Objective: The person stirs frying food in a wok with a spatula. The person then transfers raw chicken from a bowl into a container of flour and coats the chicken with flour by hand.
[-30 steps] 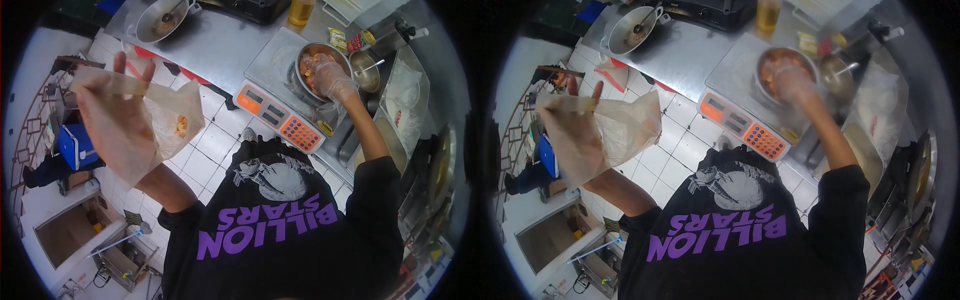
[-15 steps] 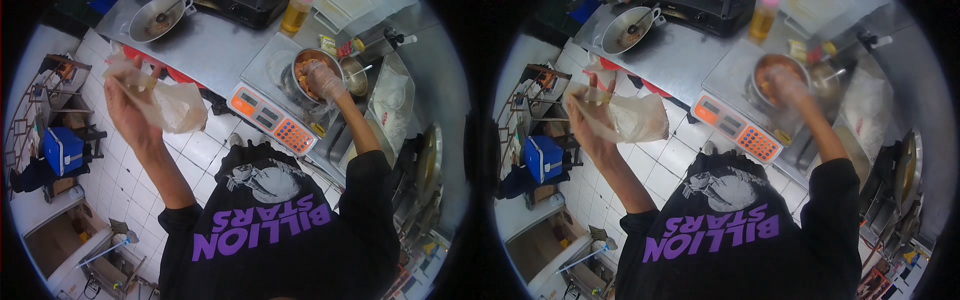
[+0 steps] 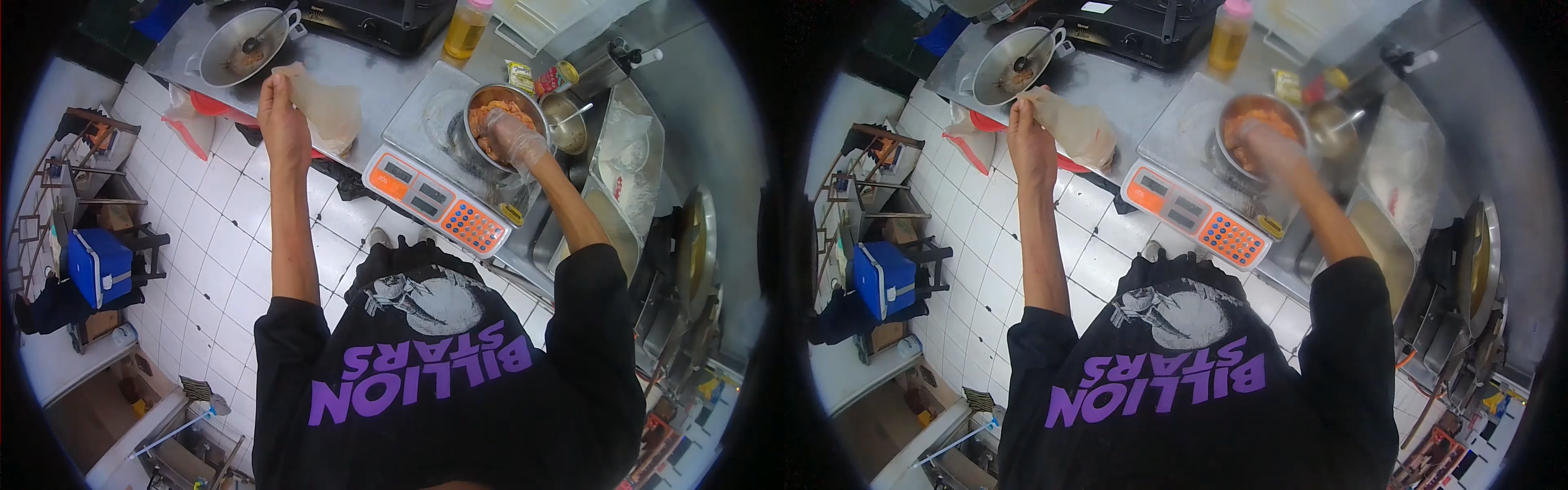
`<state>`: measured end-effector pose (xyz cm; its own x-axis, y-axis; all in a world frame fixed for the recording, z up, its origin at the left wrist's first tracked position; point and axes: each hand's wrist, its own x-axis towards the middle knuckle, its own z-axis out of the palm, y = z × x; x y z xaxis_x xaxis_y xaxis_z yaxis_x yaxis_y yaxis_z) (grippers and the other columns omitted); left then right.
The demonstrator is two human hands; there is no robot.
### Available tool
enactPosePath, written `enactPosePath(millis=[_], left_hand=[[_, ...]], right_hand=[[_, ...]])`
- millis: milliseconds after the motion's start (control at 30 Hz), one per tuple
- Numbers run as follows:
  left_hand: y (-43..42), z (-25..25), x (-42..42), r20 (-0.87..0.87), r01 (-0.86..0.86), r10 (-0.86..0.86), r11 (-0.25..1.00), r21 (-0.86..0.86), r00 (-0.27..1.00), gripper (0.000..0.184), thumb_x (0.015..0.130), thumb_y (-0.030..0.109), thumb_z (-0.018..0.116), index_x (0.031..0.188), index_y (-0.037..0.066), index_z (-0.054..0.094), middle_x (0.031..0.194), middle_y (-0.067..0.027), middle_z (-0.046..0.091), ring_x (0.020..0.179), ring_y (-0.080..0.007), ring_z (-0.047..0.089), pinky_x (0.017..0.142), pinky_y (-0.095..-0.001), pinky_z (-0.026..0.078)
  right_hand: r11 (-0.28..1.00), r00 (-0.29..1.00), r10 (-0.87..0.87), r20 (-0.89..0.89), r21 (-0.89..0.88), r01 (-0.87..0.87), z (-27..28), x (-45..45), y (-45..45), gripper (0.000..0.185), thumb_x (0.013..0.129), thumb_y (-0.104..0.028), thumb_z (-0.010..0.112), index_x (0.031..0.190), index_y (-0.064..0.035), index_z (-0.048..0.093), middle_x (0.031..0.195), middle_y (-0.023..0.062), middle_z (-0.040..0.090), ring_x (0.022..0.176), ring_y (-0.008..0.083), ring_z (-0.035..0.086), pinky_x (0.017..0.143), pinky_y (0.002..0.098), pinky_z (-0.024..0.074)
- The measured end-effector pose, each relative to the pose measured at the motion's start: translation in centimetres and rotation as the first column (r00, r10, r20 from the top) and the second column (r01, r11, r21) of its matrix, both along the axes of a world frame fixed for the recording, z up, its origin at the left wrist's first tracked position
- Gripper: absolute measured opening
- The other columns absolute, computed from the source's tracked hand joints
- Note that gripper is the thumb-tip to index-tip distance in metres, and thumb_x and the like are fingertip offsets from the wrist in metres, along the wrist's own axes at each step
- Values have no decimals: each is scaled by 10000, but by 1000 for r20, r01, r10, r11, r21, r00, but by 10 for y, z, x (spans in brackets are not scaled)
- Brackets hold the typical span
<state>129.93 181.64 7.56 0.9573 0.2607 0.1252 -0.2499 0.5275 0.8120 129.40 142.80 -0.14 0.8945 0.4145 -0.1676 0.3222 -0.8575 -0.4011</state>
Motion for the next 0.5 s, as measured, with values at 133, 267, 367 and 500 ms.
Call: enactPosePath(millis=[133, 267, 367, 500], left_hand=[[10, 6, -6, -33, -56, 58, 997, 62, 998, 222, 963, 263, 490, 1032, 58, 543, 1023, -41, 591, 965, -121, 525, 889, -285, 391], [16, 9, -11, -69, -112, 118, 990, 80, 991, 221, 965, 266, 491, 1003, 61, 565, 946, 1, 594, 885, -78, 517, 819, -231, 394], [15, 13, -14, -66, -120, 127, 987, 107, 990, 224, 962, 267, 497, 1000, 60, 572, 939, 5, 594, 878, -76, 518, 809, -225, 393], [15, 11, -13, -79, -98, 105, 991, 91, 991, 228, 958, 269, 503, 1008, 58, 575, 937, 4, 594, 870, -75, 519, 802, -222, 393]], right_hand=[[918, 942, -273, -198, 238, 316, 23, 2, -9, 198, 781, -53, 581, 966, -61, 649, 951, 150, 624, 885, 287, 612, 761, 380, 486], [960, 989, -151, 2, 240, 146, 68, -8, -18, 107, 777, -35, 598, 884, -30, 606, 807, 60, 566, 789, 177, 554, 737, 280, 446], [951, 983, -172, 57, 271, 151, 84, -16, -19, 123, 759, 19, 586, 864, -44, 601, 843, 35, 567, 825, 145, 548, 764, 260, 435], [901, 974, -224, -38, 374, 221, 75, -17, -23, 185, 741, 93, 545, 855, -49, 580, 899, 20, 564, 861, 123, 536, 789, 249, 428]])
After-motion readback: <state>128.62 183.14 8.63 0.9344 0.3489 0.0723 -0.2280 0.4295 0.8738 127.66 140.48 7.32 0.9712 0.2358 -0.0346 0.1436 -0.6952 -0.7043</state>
